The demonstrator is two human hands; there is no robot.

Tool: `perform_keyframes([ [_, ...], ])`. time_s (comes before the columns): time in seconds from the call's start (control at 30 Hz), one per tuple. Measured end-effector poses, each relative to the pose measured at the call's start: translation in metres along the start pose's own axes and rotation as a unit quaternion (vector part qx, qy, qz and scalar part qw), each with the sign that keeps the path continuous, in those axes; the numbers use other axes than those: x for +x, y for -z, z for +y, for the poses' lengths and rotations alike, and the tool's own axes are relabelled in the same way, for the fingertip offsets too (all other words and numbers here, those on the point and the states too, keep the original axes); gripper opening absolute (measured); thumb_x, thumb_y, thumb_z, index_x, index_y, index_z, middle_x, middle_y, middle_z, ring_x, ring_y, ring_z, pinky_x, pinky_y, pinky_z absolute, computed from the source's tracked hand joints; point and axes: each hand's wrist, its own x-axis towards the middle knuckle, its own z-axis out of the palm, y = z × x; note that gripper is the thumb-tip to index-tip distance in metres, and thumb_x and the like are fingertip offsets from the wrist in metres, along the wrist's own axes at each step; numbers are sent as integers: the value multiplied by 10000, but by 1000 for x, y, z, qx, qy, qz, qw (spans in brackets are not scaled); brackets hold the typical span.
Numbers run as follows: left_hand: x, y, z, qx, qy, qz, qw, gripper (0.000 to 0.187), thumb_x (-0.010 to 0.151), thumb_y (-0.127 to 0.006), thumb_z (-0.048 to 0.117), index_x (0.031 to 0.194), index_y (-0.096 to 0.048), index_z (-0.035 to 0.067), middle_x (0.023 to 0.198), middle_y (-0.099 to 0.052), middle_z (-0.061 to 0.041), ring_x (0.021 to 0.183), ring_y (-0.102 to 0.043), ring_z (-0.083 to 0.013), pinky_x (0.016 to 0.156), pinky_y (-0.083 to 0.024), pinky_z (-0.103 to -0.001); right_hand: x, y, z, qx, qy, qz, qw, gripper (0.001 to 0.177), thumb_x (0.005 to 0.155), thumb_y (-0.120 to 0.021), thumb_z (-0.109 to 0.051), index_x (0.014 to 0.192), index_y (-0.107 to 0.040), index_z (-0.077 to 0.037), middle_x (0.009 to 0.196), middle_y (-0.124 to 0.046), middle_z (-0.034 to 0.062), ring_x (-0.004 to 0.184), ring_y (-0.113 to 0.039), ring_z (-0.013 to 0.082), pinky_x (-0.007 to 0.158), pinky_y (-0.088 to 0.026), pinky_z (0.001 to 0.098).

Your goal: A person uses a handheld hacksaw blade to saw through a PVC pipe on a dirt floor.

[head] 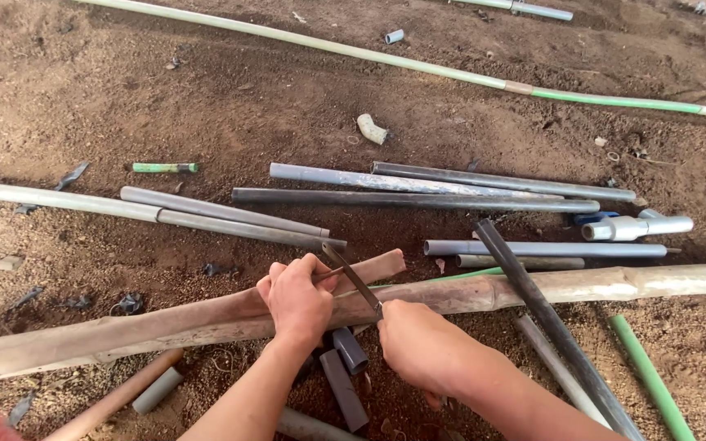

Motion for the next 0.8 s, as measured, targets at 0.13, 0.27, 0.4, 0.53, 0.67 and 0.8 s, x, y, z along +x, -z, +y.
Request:
perform_keyframes([
  [0.13, 2, -3, -1, 6, 4, -5, 1000, 59, 922, -747, 237, 878, -752, 198, 964, -768, 46, 1006, -522, -188, 1029, -306, -373, 5, -1, 9, 16, 15, 5, 1000, 349, 1113, -380, -152, 948, -625, 35, 716, -694, 160, 401, -582, 228, 414, -562, 368],
  [0.27, 0, 3, 1, 20, 5, -8, 1000, 190, 955, -721, 387, 945, -786, 209, 973, -783, 23, 1018, -560, -201, 1057, -332, -385, 1, -4, 2, 0, 12, 1, 1000, 313, 1140, -365, -200, 1072, -595, 1, 790, -708, 134, 411, -564, 193, 427, -574, 328],
  [0.4, -2, 7, 8, 37, 36, -23, 998, 292, 989, -672, 477, 963, -800, 216, 992, -786, 20, 1069, -560, -226, 1087, -352, -389, -2, -13, 10, 2, 1, 24, 1000, 286, 1142, -384, -244, 1090, -603, -68, 851, -740, 123, 481, -607, 216, 496, -593, 370],
  [0.53, 0, 0, 7, 39, 31, -23, 998, 309, 993, -660, 470, 963, -810, 202, 1031, -795, 9, 1078, -566, -236, 1098, -330, -406, 1, -15, 12, -31, -10, 49, 998, 295, 1127, -401, -280, 1097, -624, -90, 971, -771, 120, 702, -735, 246, 672, -638, 401],
  [0.67, 2, -16, -7, 135, -71, 0, 988, 421, 1085, -485, 503, 1066, -714, 149, 1077, -757, -65, 1041, -561, -291, 1022, -326, -470, 2, -15, 7, -11, -23, 37, 999, 296, 1121, -403, -261, 1087, -625, -68, 1035, -769, 156, 735, -739, 278, 686, -639, 429],
  [0.8, -4, -21, -7, 149, -95, 55, 983, 397, 1079, -508, 500, 1038, -726, 171, 1058, -751, -38, 1016, -564, -270, 1008, -327, -459, 0, -14, 3, -16, -22, 17, 999, 276, 1111, -415, -202, 1127, -640, -42, 1027, -764, 178, 716, -739, 282, 679, -663, 400],
])
